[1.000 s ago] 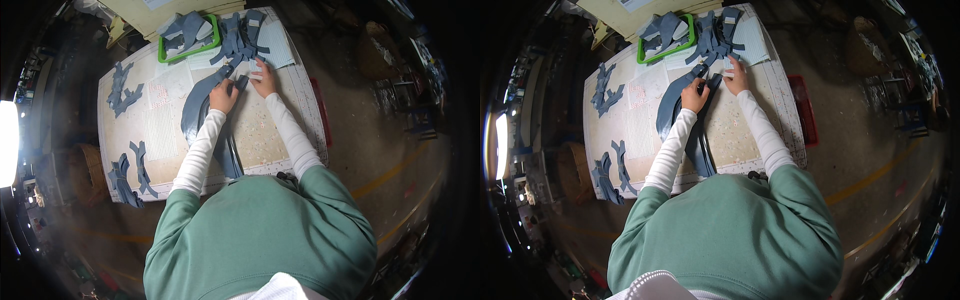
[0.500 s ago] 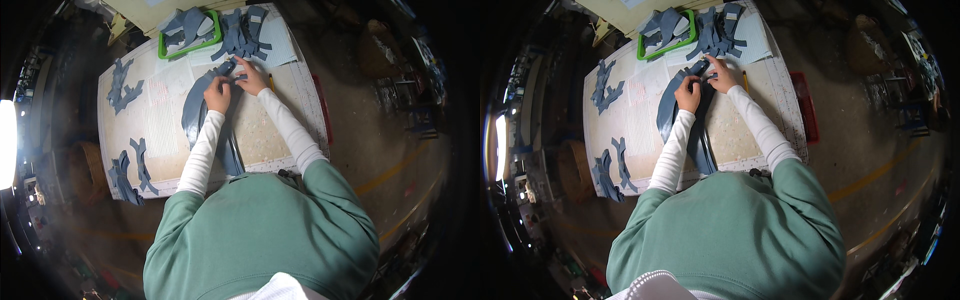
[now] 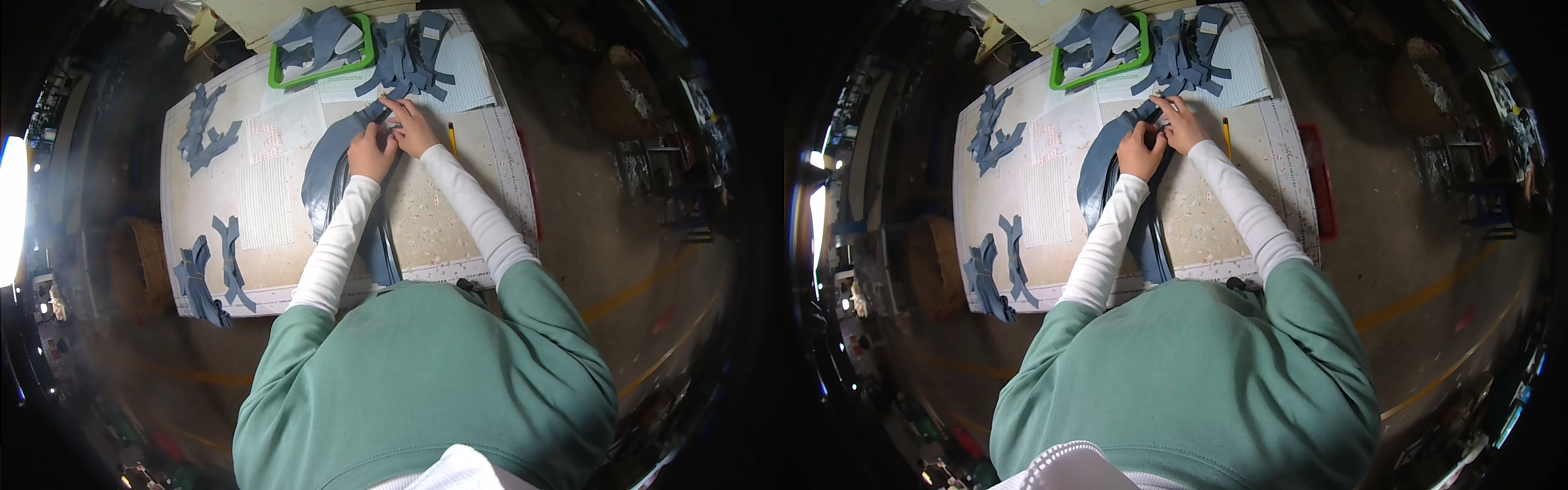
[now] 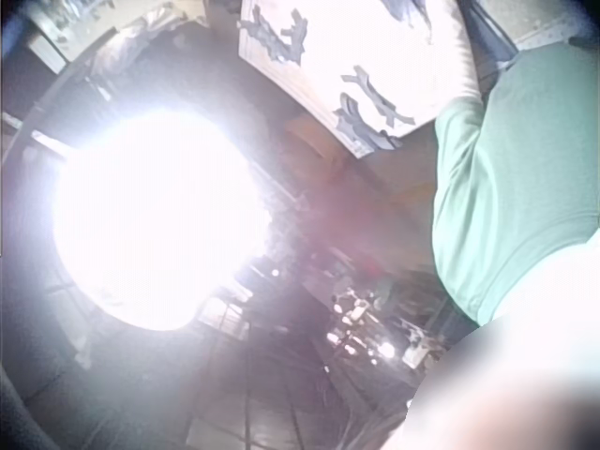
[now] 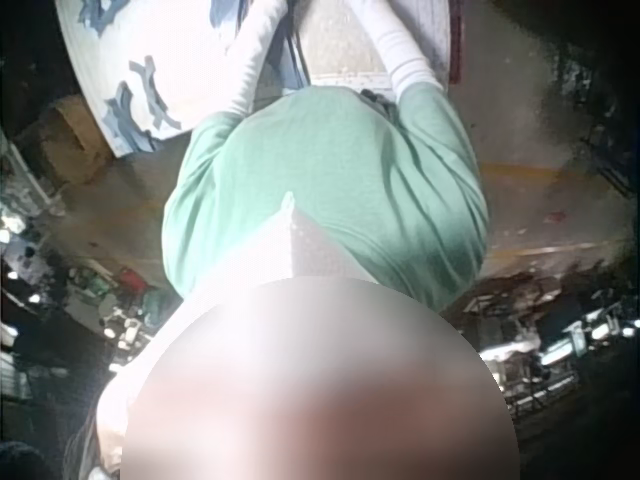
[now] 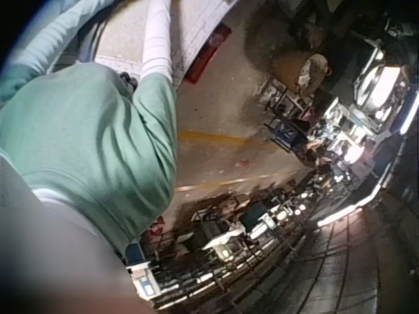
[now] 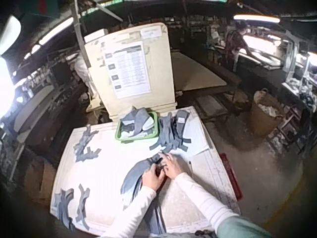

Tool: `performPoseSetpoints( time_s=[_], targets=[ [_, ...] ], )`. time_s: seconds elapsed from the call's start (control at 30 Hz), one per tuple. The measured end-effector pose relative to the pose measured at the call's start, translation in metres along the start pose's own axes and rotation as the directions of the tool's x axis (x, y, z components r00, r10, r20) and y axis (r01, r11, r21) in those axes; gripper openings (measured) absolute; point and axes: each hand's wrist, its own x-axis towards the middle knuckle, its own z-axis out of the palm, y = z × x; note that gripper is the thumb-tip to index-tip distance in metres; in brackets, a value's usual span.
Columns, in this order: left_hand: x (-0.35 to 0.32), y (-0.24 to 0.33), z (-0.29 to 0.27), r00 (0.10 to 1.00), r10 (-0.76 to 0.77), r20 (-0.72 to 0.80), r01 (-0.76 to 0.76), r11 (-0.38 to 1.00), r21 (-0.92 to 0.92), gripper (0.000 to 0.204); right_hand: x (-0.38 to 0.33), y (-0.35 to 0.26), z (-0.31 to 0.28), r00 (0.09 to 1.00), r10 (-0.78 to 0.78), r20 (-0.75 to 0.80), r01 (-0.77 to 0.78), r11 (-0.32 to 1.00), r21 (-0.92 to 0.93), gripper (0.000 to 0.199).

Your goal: The person repeatedly picks up small white adhesive squares and presses them onto curved blue fabric pieces on a table. They handle the fabric pieces one at a time, aligning and smoothing the adhesive, then stack the treated pieces. The person also gathers a bundle of similar fabric pieces and secures them with a rubber band.

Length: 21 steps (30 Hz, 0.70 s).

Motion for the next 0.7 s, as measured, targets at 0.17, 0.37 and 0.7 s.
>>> performPoseSetpoints(
  time_s=[0.17, 0.37, 0.7],
  targets=[
    [0.0, 0.001, 0.008, 0.998, 0.032, 0.05, -0.039, 0.988, 0.15, 0.038, -0.002, 0.005, -0.004, 0.981, 0.083, -0.176, -0.084, 0.996, 0.001, 0.058],
    [0.003, -0.004, 0.005, 0.999, -0.026, 0.022, 0.027, 1.0, -0.004, 0.031, -0.007, 0.012, -0.005, 0.952, 0.295, -0.087, -0.278, 0.946, 0.166, 0.035],
    [-0.005, -0.007, -0.035, 0.987, -0.144, 0.067, 0.159, 0.891, -0.425, 0.074, -0.01, 0.001, 0.009, 0.851, 0.508, 0.13, -0.487, 0.675, 0.553, 0.069]
  ],
)
